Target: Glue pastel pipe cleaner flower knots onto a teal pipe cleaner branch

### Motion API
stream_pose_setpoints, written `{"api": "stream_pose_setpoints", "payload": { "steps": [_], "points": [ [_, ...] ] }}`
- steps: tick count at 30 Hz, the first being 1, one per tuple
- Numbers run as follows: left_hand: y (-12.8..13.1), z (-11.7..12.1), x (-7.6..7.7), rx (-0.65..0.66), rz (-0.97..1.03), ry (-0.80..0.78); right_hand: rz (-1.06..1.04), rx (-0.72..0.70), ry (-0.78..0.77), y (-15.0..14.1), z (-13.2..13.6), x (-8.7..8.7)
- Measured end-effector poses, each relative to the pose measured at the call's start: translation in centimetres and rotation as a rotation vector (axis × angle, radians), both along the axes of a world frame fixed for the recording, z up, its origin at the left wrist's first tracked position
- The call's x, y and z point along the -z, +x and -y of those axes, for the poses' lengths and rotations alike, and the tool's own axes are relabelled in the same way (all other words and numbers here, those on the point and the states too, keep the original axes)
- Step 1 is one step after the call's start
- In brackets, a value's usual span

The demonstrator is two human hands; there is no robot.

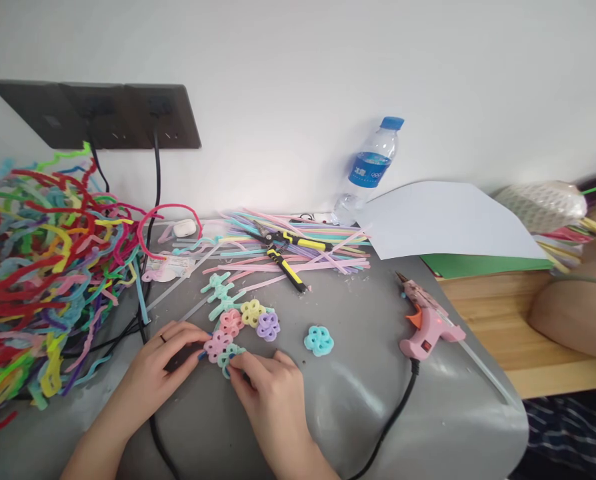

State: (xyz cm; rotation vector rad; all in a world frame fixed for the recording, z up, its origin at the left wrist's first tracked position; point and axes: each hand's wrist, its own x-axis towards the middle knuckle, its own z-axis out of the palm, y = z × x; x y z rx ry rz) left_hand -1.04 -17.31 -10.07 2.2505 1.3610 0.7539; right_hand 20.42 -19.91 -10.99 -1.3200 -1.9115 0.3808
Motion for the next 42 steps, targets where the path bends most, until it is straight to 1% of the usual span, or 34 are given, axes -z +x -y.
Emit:
{"api": "stream_pose_setpoints", "payload": {
  "steps": [13,24,32,42],
  "points": [
    [0.01,-0.09,0.0,0.027,0.001,0.023,0.015,0.005,-0.053,-0.01,-0.34,-0.51],
    [-0.08,0.0,0.08,0.015,-0.005,0.021,0.069,0.026,-0.123,0.08,-0.43,-0.57],
    [-0.14,-0.05,0.2,0.025,-0.021,0.004,0.062,0.024,-0.134,0.13,-0.48,-0.52],
    [-0.05,-0.02,0.01,0.022,-0.015,0.013,0.059,0.02,-0.132,0.1,-0.5,-0.47]
  ]
}}
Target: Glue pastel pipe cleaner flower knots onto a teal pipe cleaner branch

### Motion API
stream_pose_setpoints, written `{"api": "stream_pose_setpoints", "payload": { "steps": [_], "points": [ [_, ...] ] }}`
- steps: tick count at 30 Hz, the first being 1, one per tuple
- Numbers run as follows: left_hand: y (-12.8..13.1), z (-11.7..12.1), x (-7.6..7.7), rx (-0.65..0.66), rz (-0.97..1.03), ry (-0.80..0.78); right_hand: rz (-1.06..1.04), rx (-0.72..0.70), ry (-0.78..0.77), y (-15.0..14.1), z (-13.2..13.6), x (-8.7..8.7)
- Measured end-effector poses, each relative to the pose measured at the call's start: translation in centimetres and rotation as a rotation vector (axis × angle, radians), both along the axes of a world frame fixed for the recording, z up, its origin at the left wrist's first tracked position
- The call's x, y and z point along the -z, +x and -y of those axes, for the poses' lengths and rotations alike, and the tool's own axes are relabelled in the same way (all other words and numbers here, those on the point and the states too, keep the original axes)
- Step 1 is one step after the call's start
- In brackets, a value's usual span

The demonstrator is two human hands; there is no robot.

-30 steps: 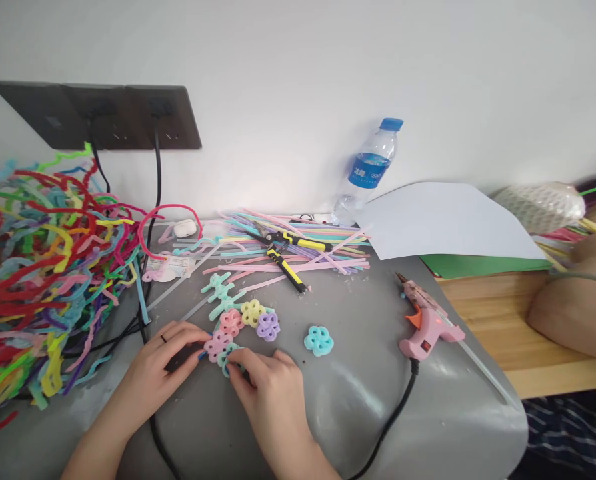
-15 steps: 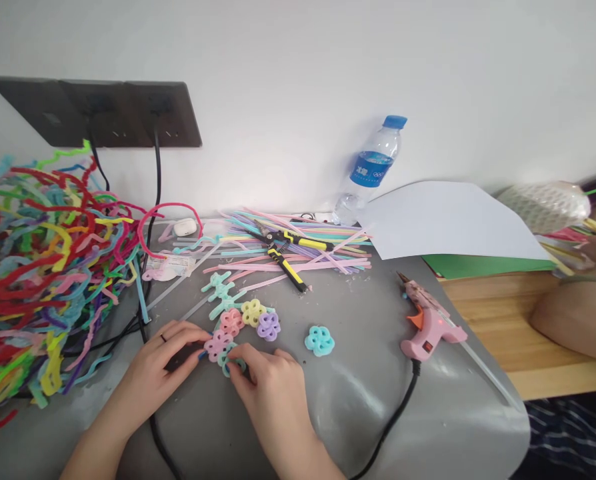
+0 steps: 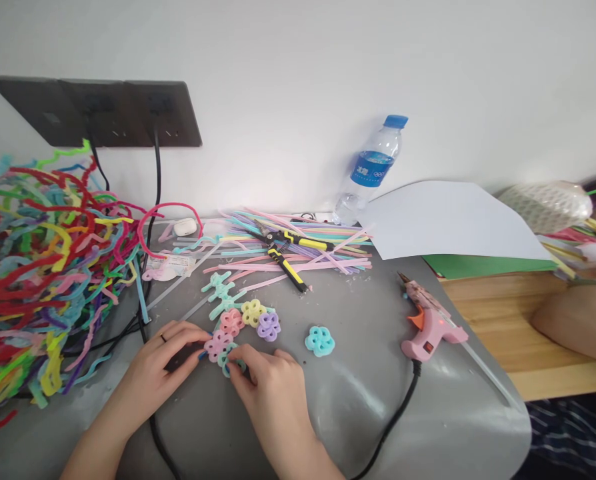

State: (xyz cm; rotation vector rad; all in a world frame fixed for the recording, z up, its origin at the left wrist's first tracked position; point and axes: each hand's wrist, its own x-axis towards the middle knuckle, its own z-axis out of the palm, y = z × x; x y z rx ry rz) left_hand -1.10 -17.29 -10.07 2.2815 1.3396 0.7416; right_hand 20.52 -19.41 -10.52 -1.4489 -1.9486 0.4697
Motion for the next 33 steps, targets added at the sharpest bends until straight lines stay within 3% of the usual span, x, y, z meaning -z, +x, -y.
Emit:
{"api": "stream_pose_setpoints", "payload": {
  "steps": [33],
  "points": [
    [0.05,-0.05,-0.1,-0.008,0.009,-0.005,-0.001,-0.005,-0.043,0.06,-0.05,-0.16]
  ]
}}
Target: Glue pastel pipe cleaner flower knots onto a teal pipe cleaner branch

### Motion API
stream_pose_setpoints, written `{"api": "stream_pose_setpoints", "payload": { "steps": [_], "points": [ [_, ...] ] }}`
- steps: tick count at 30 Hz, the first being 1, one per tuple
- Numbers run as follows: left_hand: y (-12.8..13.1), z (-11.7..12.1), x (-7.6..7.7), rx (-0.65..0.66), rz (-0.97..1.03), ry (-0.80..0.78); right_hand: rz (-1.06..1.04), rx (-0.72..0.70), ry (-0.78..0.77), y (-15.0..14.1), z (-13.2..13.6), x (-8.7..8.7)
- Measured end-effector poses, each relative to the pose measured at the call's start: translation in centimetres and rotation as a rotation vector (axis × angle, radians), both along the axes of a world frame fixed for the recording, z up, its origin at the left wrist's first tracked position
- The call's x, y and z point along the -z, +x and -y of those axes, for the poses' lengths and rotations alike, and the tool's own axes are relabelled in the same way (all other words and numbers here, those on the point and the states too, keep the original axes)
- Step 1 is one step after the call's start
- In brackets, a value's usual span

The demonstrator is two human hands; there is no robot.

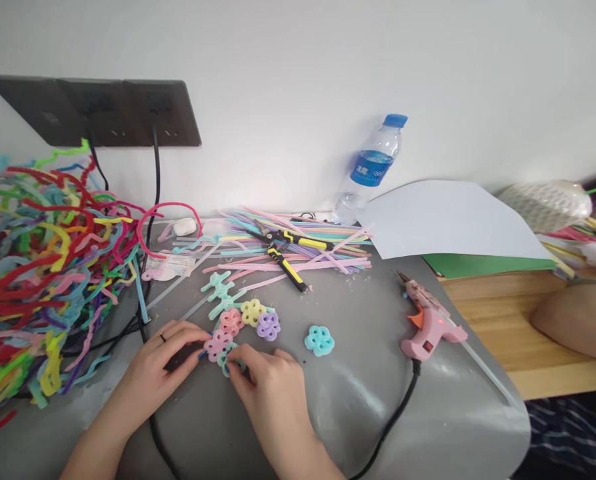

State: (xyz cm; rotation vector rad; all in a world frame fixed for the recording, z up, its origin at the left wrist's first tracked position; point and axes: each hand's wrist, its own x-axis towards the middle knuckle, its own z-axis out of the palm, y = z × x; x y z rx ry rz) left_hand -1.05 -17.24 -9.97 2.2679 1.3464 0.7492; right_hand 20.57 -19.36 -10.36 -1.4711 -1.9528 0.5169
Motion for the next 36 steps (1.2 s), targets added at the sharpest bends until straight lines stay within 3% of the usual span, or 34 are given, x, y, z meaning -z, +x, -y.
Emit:
{"api": "stream_pose_setpoints", "payload": {
  "steps": [36],
  "points": [
    [0.15,-0.08,-0.16,-0.009,0.016,0.011,0.042,0.004,0.028,-0.13,0.02,-0.2]
  ]
}}
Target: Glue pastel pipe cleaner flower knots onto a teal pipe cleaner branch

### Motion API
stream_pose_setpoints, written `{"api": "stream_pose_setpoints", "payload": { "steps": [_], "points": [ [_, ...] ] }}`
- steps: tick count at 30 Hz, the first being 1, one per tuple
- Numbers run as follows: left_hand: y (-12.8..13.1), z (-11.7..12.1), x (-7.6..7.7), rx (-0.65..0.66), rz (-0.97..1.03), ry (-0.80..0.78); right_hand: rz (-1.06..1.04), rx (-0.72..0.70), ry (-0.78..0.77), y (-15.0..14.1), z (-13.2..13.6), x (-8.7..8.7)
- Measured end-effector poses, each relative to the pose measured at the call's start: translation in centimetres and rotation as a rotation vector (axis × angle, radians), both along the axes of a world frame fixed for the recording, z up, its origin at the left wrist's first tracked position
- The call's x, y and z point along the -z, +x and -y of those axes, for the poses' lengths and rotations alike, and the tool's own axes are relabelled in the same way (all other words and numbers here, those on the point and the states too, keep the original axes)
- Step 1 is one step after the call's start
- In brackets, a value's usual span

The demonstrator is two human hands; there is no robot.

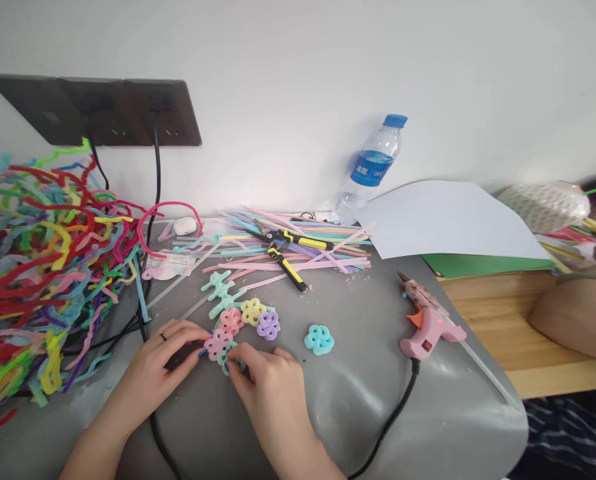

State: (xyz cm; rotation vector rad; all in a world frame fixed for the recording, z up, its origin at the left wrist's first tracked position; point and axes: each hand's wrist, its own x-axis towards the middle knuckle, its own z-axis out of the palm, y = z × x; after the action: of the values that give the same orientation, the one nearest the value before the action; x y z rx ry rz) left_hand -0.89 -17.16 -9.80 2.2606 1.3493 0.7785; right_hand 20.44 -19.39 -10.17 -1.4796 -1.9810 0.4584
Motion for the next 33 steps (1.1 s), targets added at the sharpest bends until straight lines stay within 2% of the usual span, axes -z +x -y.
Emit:
{"api": "stream_pose_setpoints", "payload": {
  "steps": [19,33],
  "points": [
    [-0.07,0.1,0.18,0.015,0.004,0.003,-0.014,-0.01,0.022,-0.01,0.14,0.15],
    [-0.06,0.0,0.32,0.029,0.01,-0.007,0.046,-0.105,0.038,0.08,0.1,0.31]
  ]
}}
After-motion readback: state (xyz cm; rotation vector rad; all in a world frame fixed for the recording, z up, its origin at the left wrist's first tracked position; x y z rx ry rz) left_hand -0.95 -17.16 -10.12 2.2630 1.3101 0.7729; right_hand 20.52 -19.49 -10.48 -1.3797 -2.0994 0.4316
